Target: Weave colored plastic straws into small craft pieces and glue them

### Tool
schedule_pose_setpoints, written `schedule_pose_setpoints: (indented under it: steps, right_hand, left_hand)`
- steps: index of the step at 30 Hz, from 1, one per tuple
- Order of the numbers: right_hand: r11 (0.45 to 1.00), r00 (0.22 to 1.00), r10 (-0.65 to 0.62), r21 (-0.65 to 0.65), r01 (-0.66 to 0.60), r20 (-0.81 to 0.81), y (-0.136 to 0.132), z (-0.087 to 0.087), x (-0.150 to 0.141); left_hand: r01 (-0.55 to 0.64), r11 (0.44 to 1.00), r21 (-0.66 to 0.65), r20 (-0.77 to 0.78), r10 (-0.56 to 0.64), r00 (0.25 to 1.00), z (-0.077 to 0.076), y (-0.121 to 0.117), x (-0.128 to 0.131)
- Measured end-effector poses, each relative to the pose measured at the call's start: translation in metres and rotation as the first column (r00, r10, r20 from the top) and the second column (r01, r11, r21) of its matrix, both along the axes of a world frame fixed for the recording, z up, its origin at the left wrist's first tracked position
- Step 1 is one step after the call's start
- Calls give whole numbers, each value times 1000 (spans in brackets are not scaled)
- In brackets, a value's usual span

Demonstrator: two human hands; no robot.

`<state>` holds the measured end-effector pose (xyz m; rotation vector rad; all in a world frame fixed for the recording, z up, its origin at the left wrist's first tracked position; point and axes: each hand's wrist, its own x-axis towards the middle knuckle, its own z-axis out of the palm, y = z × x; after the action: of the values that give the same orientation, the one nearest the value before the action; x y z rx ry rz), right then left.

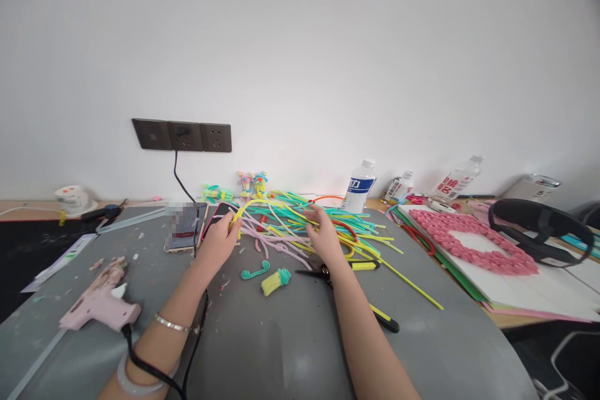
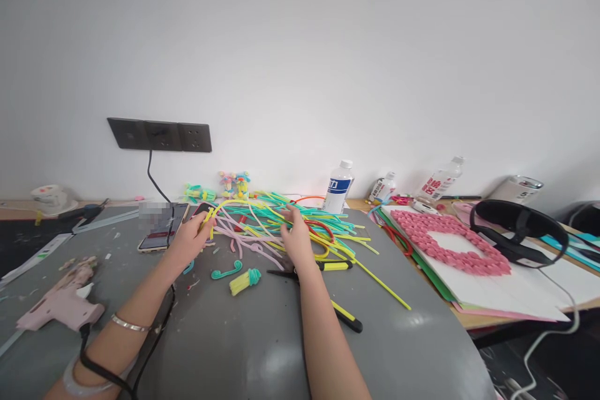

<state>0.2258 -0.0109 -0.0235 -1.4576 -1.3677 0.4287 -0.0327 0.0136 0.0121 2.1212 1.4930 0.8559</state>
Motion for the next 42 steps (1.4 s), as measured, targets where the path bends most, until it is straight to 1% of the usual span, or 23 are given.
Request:
schedule_pose_setpoints:
  steps: [2, 4, 6, 7, 8, 9, 11, 12, 15, 17, 19, 21, 27, 30, 33, 35, 38, 42]
  right_hand:
    - [987, 991, -96, 122, 108, -98, -3, 10, 6]
    - [947, 970, -181, 237, 217, -161, -10, 20, 13]
    - [901, 947, -256, 307, 306, -193, -22, 24, 19]
    - [891, 941, -277, 316, 327, -194, -31, 24, 22]
    - [888, 939, -295, 312, 338, -178, -40, 23, 24]
    - [900, 945, -299, 289, 326, -136, -51, 20, 26]
    - [938, 960, -281, 214, 272, 12, -75, 10, 30]
    - [948, 956, -278, 189, 257, 94, -88, 5, 31]
    - [960, 914, -278, 110, 257, 296, -124, -12, 37]
    - [968, 889, -241, 33, 248, 389, -143, -20, 41]
    - [982, 890, -161, -25, 190, 427, -155, -26, 46]
    - [987, 887, -118, -45, 154, 447, -161, -30, 49]
    - [989, 877, -139, 20, 147, 461, -169, -38, 48]
    - [986, 903, -165, 51, 157, 396, -177, -37, 45]
    - [969, 948, -235, 120, 214, 212, -187, -33, 43]
    - [951, 955, -286, 149, 272, 82, -193, -29, 42]
    - [931, 938, -343, 114, 347, -54, -199, -27, 44]
    - [920, 906, -379, 29, 391, -188, -198, -30, 44]
  left_hand:
    - [38, 999, 6, -32, -37, 999, 0, -1, 1]
    - [69, 998, -11, -69, -70, 995, -2, -1, 1]
    - [73, 996, -51, -92, -78, 993, -4, -1, 0]
    - [63, 996, -65, -95, -69, 993, -6, 0, 0]
    - [51, 996, -70, -91, -57, 994, -7, 0, 0]
    - [44, 997, -66, -78, -49, 996, -8, 1, -1]
    - [59, 998, -36, -37, -61, 997, -8, 1, 0]
    - [82, 996, -22, -13, -83, 997, -7, 0, 1]
    - [153, 988, 15, 42, -154, 987, -2, -5, 5]
    - [191, 981, 27, 56, -193, 980, 0, -9, 9]
    - [233, 972, 18, 64, -234, 970, 1, -12, 12]
    - [270, 963, -6, 70, -269, 961, 0, -14, 14]
    - [300, 952, -55, 29, -299, 954, -8, -14, 15]
    - [302, 952, -43, 22, -302, 953, -8, -14, 16]
    - [298, 954, -25, 25, -297, 954, -7, -15, 16]
    - [302, 953, -21, 31, -302, 953, -6, -15, 16]
    - [327, 945, -34, 59, -324, 944, -8, -14, 15]
    - [327, 944, -44, 82, -323, 943, -9, -13, 15]
